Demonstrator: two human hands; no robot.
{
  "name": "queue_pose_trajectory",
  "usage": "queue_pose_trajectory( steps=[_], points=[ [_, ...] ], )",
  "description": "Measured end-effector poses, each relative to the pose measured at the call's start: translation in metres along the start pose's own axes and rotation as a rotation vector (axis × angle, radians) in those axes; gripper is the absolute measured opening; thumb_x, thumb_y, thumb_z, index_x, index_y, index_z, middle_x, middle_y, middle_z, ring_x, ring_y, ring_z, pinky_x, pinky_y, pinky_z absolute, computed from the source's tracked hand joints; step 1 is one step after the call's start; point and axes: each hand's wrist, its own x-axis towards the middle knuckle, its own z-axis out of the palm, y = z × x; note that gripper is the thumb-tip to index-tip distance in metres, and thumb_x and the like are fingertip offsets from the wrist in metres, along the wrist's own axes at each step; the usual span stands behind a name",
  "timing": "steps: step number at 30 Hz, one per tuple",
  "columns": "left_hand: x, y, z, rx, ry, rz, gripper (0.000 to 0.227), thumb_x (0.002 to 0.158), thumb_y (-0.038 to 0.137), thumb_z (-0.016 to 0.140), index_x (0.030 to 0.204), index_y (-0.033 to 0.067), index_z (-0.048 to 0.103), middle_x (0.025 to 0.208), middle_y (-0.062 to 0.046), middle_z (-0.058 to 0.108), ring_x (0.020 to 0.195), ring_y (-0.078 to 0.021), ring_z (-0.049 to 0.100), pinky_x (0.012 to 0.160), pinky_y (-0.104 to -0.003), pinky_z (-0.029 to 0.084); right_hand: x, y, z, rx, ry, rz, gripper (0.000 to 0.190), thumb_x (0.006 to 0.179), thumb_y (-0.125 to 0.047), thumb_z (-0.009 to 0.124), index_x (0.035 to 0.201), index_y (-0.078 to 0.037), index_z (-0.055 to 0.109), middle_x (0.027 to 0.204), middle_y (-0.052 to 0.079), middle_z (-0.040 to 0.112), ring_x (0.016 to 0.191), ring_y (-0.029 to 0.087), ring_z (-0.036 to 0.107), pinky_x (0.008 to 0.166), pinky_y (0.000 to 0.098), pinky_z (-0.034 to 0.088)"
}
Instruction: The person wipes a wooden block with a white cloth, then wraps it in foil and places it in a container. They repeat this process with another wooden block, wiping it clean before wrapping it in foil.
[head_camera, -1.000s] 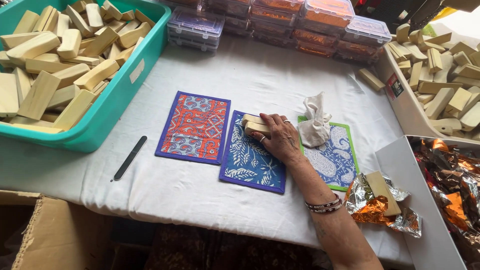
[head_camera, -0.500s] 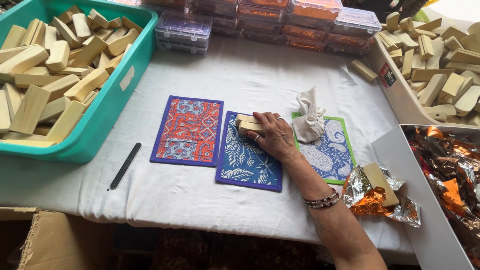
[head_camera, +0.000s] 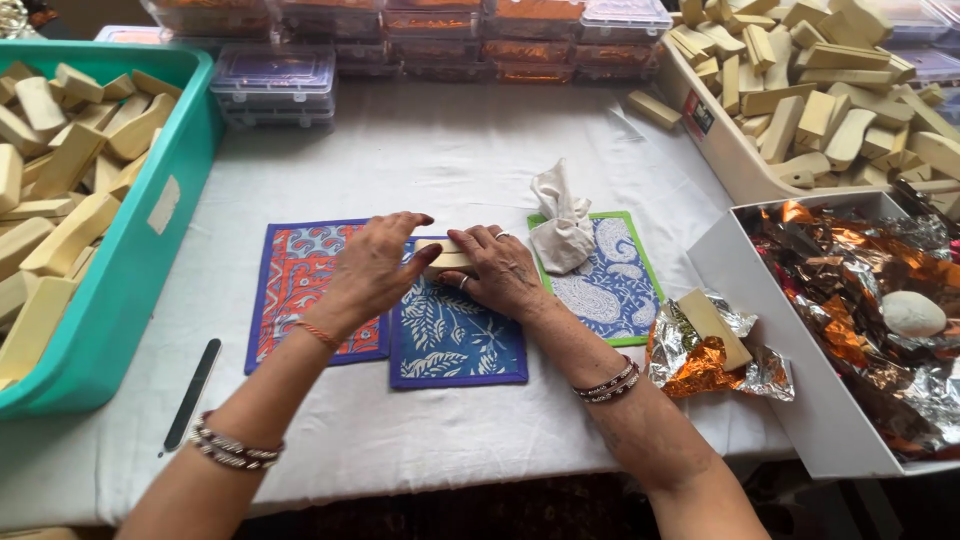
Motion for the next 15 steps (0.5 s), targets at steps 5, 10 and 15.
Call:
queue_pose_trajectory(
  steps=[5, 10, 15],
  points=[
    [0.010, 0.008, 0.080, -0.186, -0.006, -0.160, 0.054, 0.102, 0.053, 0.054, 0.132, 0.0099, 0.064, 0.114, -0.016, 0.072, 0.109, -0.0334, 0.065, 0.093, -0.047, 0.051, -0.001, 0.013, 0.015, -0.009, 0.002, -0.031, 0.066, 0.080, -0.038, 0.080, 0.134, -0.005, 0.059, 0.125, 0.011, 0.063, 0.113, 0.028, 0.062, 0.094, 0.0425, 0.054],
    [0.006, 0.004, 0.084, -0.214, 0.073, -0.094, 0.054, 0.103, 0.051, 0.051, 0.136, 0.0096, 0.061, 0.116, -0.016, 0.071, 0.111, -0.0330, 0.064, 0.094, -0.046, 0.050, 0.000, 0.010, 0.010, 0.035, 0.007, -0.014, 0.066, 0.077, -0.034, 0.082, 0.131, -0.003, 0.059, 0.125, 0.011, 0.063, 0.114, 0.029, 0.062, 0.095, 0.0430, 0.053],
    [0.003, -0.004, 0.087, -0.229, 0.090, -0.043, 0.055, 0.105, 0.051, 0.048, 0.141, 0.0089, 0.057, 0.121, -0.017, 0.069, 0.116, -0.0325, 0.062, 0.096, -0.046, 0.048, 0.001, 0.008, 0.005, 0.052, -0.011, -0.007, 0.072, 0.079, -0.039, 0.083, 0.136, -0.004, 0.057, 0.129, 0.012, 0.062, 0.121, 0.031, 0.060, 0.099, 0.0436, 0.052]
  ],
)
